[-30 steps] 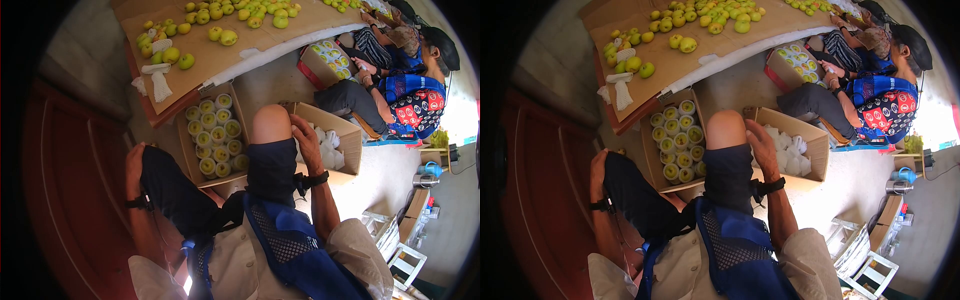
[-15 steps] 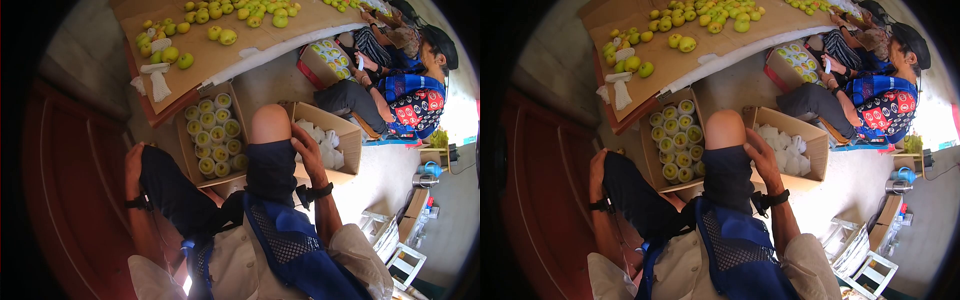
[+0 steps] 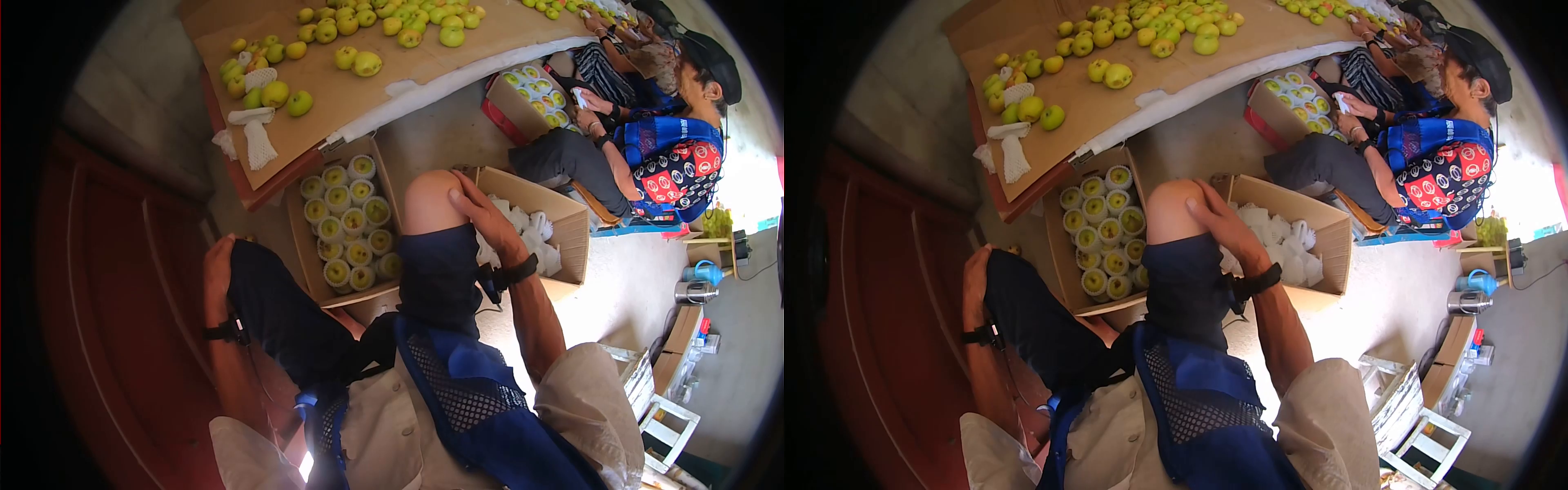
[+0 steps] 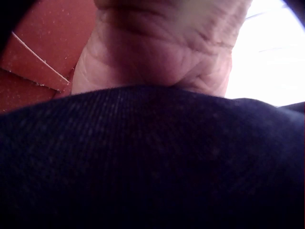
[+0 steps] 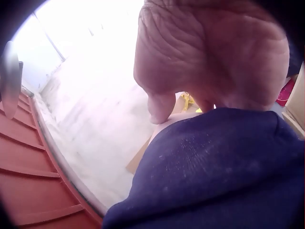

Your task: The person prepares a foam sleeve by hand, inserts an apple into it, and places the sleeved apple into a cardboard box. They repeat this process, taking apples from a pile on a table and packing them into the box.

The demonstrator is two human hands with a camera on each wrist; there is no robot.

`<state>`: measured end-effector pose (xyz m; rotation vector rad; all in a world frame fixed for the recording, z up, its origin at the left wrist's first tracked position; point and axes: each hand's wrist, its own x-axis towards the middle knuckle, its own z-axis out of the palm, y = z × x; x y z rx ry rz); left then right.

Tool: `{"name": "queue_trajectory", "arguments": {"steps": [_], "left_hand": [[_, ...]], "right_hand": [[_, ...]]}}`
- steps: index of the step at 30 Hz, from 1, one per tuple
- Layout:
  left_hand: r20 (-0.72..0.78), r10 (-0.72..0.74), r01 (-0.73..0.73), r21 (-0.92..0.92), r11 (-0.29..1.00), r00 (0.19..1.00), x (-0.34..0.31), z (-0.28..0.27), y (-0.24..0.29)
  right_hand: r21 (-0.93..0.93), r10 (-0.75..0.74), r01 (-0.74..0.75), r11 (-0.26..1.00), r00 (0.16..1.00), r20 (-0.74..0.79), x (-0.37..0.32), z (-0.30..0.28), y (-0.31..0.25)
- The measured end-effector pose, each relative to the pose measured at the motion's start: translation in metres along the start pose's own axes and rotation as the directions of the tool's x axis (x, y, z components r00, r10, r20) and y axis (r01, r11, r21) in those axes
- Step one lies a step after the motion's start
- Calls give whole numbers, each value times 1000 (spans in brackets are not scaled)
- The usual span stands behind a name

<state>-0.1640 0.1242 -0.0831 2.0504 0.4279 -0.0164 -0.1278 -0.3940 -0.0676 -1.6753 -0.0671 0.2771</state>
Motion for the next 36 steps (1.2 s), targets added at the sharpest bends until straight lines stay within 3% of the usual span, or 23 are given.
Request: {"name": "queue_trajectory", "arguments": {"steps": [6,8,12,14,18,20,22,26,29,31,33,34,36], "left_hand": [[6,-1,1,-17,1000,1000,4,-1,-8],[3,-16,16,-43,999,1000,5,0,-12],[-6,1,-1,21,1000,1000,9,-4,-18],[-23,-30,30,-10,999,999,8,-3,-15],[-44,-24,22,-43,999,999,11,-10,-24],[-7,-50,49,-91,995,999,5,-6,-16],[-76,-120,112,-94,989,990,0,-4,-9],[-42,-173,168,-104,980,984,-4,-7,0],[-13,-210,210,-52,976,978,-2,-12,11],[14,-231,231,18,973,973,1,-17,11],[66,-169,147,256,955,983,15,-20,12],[66,-176,153,263,952,982,24,-22,13],[43,34,-44,258,965,998,38,-20,29]], "right_hand": [[-266,37,-4,964,992,118,25,-11,-21],[-349,-22,108,931,970,240,32,-13,-41],[-246,-120,202,948,943,311,64,-4,-85],[-248,-231,300,921,934,272,81,7,-113],[-203,-287,351,914,914,286,131,32,-153],[-137,-386,444,885,867,315,150,49,-174],[-19,-394,418,908,869,299,167,72,-181],[101,-347,332,938,908,236,212,108,-144],[136,-78,55,989,982,170,223,123,-103],[136,-66,41,990,982,177,226,130,-95],[130,-56,34,991,984,170,225,133,-102],[87,-116,103,991,980,162,225,135,-107],[51,-168,162,985,973,160,222,140,-112]]}}
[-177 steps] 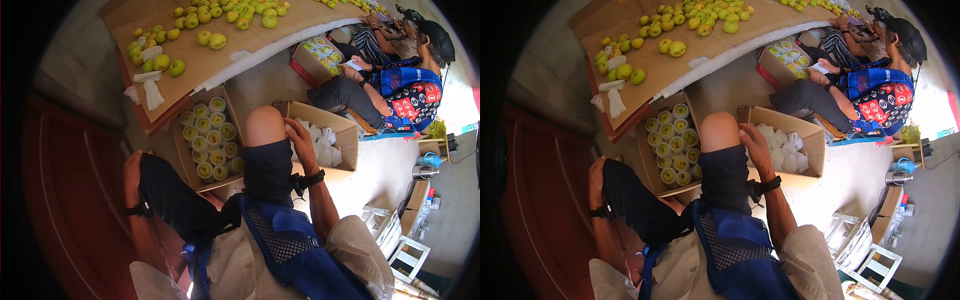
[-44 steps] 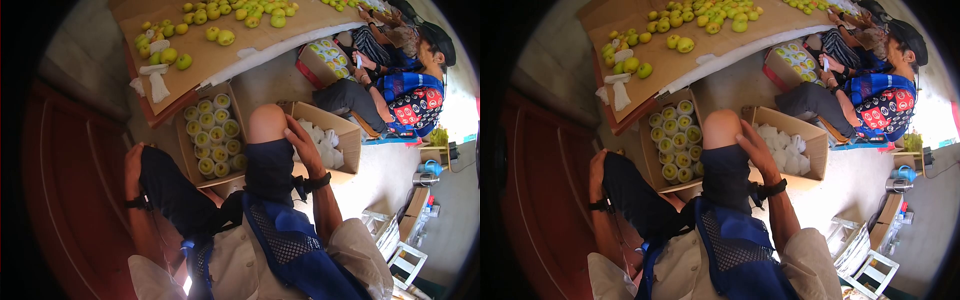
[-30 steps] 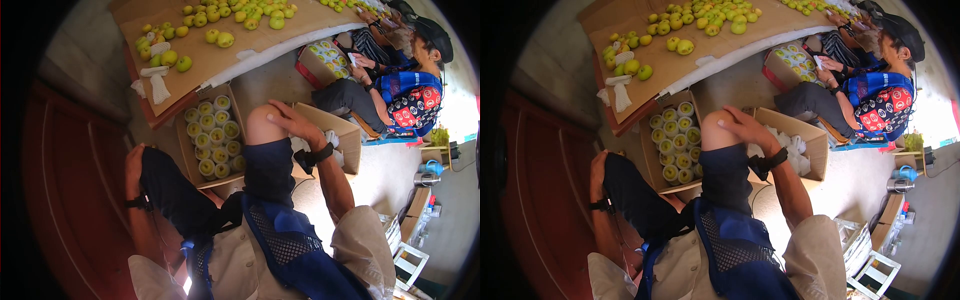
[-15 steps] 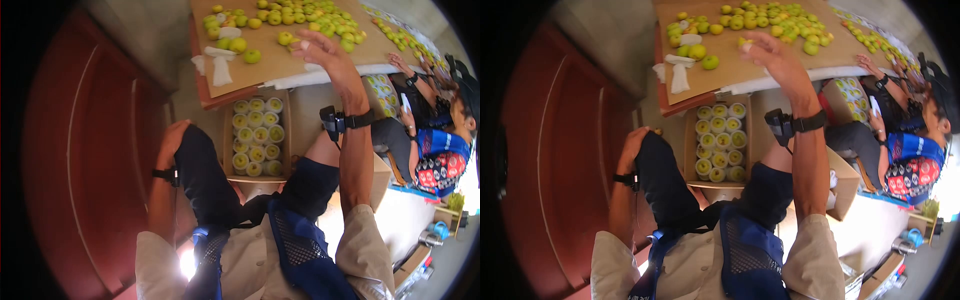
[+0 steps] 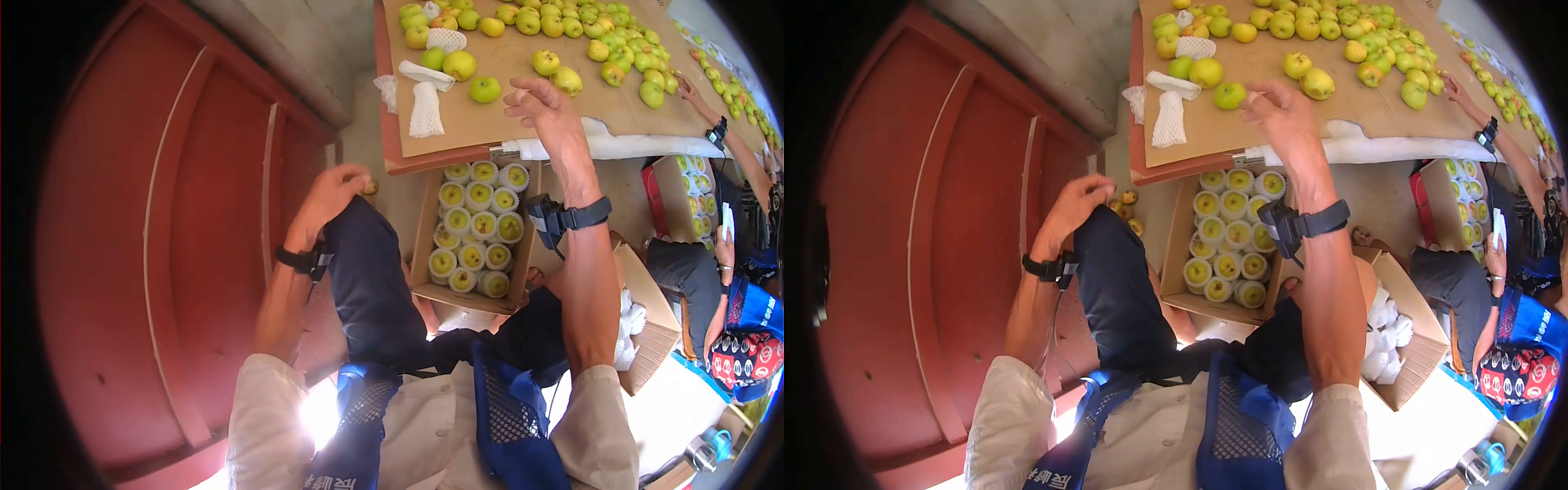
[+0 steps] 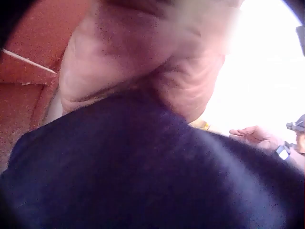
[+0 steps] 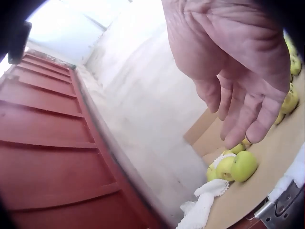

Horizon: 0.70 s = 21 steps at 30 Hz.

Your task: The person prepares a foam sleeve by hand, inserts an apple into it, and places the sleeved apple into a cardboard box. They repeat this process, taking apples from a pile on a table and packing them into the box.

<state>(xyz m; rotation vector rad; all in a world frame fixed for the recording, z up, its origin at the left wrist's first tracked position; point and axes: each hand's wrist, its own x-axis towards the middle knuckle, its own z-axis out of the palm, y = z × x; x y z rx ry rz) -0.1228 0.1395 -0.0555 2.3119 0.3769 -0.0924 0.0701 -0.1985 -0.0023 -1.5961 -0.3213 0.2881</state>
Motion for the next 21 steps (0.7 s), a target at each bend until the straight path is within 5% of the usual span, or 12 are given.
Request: {"name": "queue_trajectory", "arguments": {"steps": [4,7,9,12,16,18,19,21], "left_hand": [[-79,62,-76,-190,979,995,47,10,44],[-162,48,-67,-112,992,986,92,28,67],[-257,-28,88,226,970,966,111,36,88],[-215,-171,219,222,950,962,125,43,108],[-205,-133,174,193,966,970,152,56,74],[-242,-105,54,-209,976,965,155,57,61],[-245,-105,52,-211,976,964,157,56,55],[-139,-30,-44,-498,866,990,145,50,61]], "right_hand": [[-46,-77,74,996,995,-69,-3,8,1],[-69,-90,84,994,992,-86,1,13,5],[-88,-98,90,992,991,-87,4,17,11],[-93,-167,161,983,984,-57,9,21,20],[-144,-144,139,980,989,-24,9,24,21],[-175,-127,125,977,992,1,9,26,21],[-190,-119,119,974,993,14,9,28,23],[-209,-117,121,971,993,31,9,35,26]]}}
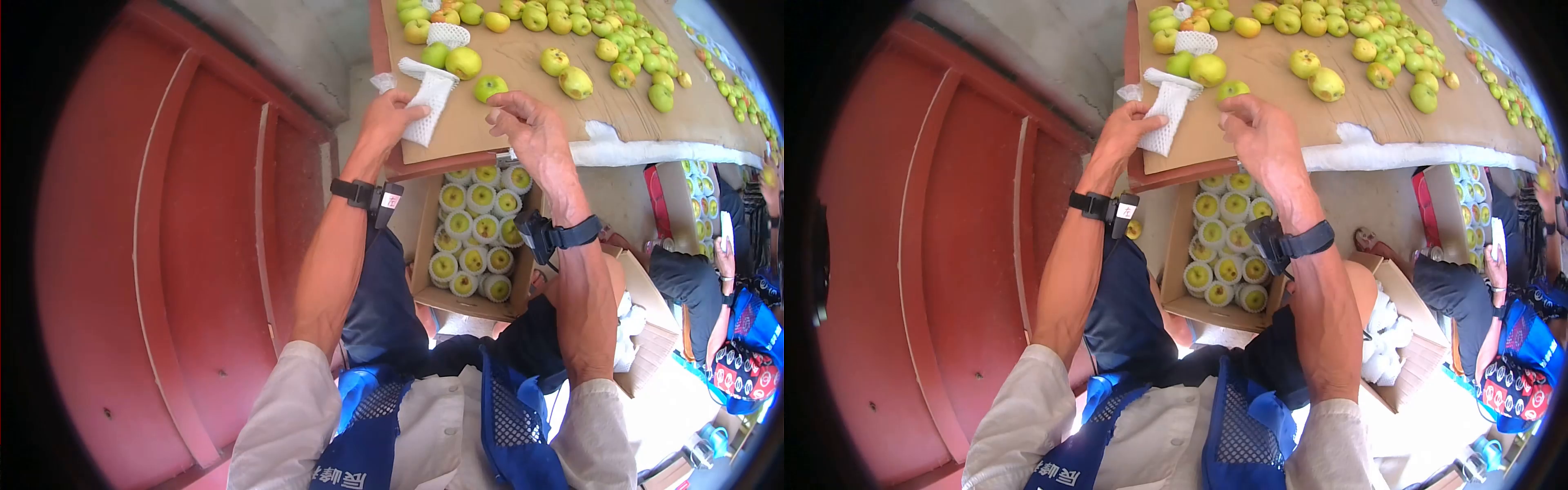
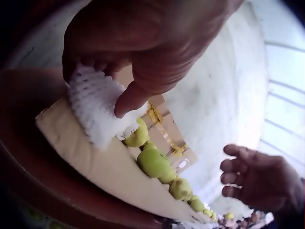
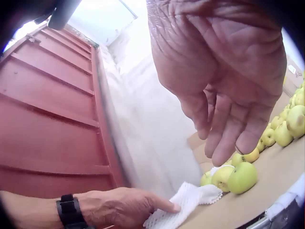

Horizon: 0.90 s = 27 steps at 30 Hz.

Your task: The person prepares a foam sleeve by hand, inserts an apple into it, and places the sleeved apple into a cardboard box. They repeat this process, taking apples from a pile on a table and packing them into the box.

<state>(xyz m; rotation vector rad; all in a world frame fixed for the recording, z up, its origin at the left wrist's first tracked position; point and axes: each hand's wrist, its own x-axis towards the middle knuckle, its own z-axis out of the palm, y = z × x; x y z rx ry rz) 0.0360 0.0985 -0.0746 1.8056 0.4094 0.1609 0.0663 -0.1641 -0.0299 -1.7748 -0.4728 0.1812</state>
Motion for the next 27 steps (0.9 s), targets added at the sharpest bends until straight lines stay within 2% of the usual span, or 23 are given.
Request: {"name": "queue_trajectory", "arguments": {"steps": [1,3,6,8,10,13,15,18,21,27], "left_hand": [[-2,5,-5,-4,1000,1000,-6,0,5],[139,52,-22,-208,978,989,-22,5,21],[204,125,-63,-288,955,971,-41,13,37],[216,144,-70,-315,946,966,-44,17,40],[222,169,-85,-346,935,960,-47,19,43],[286,176,-25,-462,886,942,-57,18,54],[425,129,112,-498,860,896,-59,16,54],[368,126,108,-554,825,921,-50,16,46],[333,152,63,-555,830,931,-49,17,41],[379,143,90,-534,841,914,-47,21,33]], "right_hand": [[22,38,-38,999,999,9,0,5,0],[37,71,-72,997,997,14,-2,14,-1],[69,114,-116,991,993,34,-2,25,-6],[208,143,-169,963,981,135,-1,28,-7],[192,124,-145,971,985,118,0,28,-4],[148,97,-112,983,990,106,-1,26,4],[115,87,-100,988,990,110,-3,24,3],[113,113,-127,985,986,121,-7,23,-5],[200,143,-165,966,983,117,-12,23,-15],[172,166,-174,970,984,58,-11,16,-15]]}}
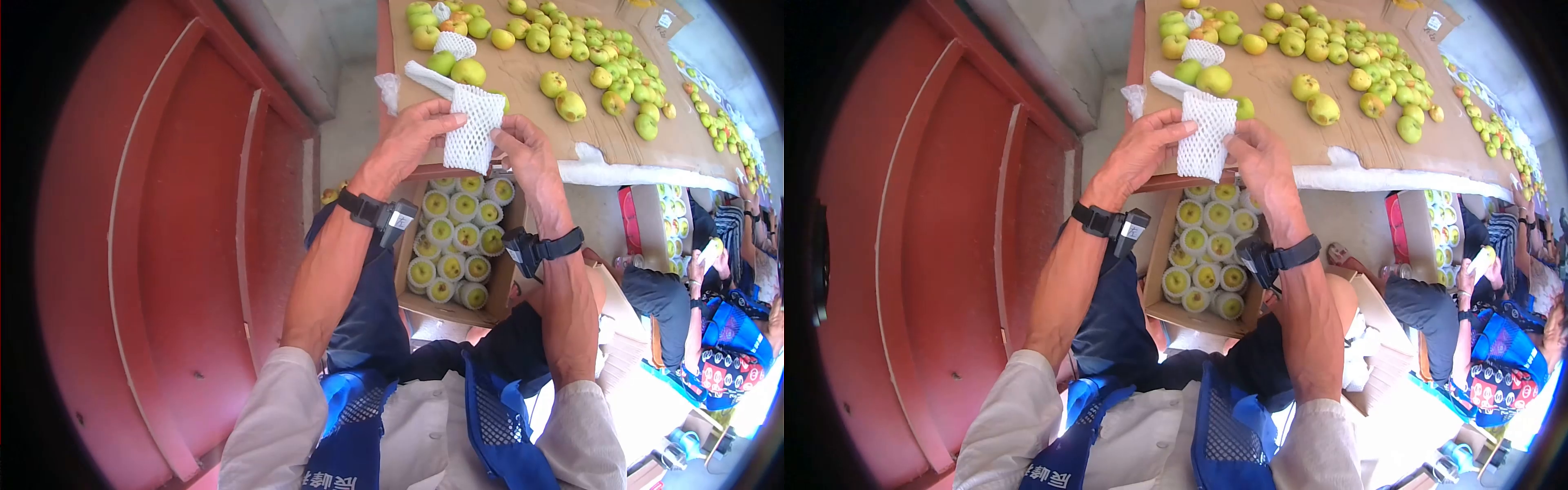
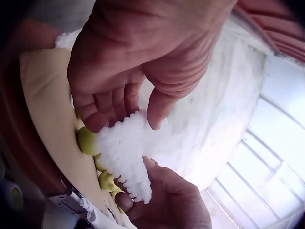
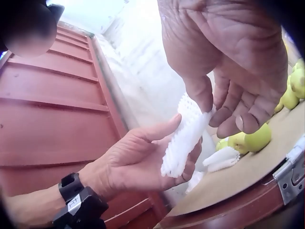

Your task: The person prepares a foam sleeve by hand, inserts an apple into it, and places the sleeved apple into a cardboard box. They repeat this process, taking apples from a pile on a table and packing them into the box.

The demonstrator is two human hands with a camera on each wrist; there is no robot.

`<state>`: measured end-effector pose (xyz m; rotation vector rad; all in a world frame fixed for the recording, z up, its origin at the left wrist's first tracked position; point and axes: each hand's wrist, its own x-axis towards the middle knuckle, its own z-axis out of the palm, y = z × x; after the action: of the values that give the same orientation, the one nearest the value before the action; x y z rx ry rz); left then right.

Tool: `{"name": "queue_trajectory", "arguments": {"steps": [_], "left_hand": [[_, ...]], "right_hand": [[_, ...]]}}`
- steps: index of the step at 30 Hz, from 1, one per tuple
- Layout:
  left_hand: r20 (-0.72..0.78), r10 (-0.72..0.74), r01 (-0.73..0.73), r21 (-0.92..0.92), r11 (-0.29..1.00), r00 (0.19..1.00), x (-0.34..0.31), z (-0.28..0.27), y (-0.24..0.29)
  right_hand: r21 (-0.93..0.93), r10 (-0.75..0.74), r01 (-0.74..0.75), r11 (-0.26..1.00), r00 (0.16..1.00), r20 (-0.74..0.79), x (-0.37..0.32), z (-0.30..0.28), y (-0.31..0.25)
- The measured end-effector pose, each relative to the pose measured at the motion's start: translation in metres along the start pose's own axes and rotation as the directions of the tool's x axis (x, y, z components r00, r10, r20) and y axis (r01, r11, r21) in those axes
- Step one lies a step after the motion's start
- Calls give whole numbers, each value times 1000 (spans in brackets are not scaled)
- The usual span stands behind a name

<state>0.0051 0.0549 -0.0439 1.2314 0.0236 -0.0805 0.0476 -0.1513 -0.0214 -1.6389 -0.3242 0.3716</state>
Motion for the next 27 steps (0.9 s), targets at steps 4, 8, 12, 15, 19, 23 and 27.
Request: {"name": "queue_trajectory", "arguments": {"steps": [4,8,12,15,19,23,27], "left_hand": [[-4,12,-13,-39,999,1000,-2,0,2],[6,21,-20,-97,995,1000,-2,-2,1],[-21,24,-25,-44,999,999,1,-6,-5],[-49,12,-13,-9,1000,999,2,-8,-7],[-70,15,-13,25,1000,997,4,-11,-10],[-122,18,3,169,986,992,0,-4,-3],[-138,26,7,232,973,990,0,-1,-4]], "right_hand": [[22,2,-2,1000,1000,-15,1,-3,1],[41,-4,5,999,1000,-10,3,-6,4],[65,0,1,998,1000,-10,2,-5,4],[2,10,-10,1000,1000,-2,4,-6,8],[-123,-146,134,983,985,-95,7,-4,18],[-290,-459,398,870,869,-185,11,0,20],[-449,-536,423,787,829,-158,3,4,7]]}}
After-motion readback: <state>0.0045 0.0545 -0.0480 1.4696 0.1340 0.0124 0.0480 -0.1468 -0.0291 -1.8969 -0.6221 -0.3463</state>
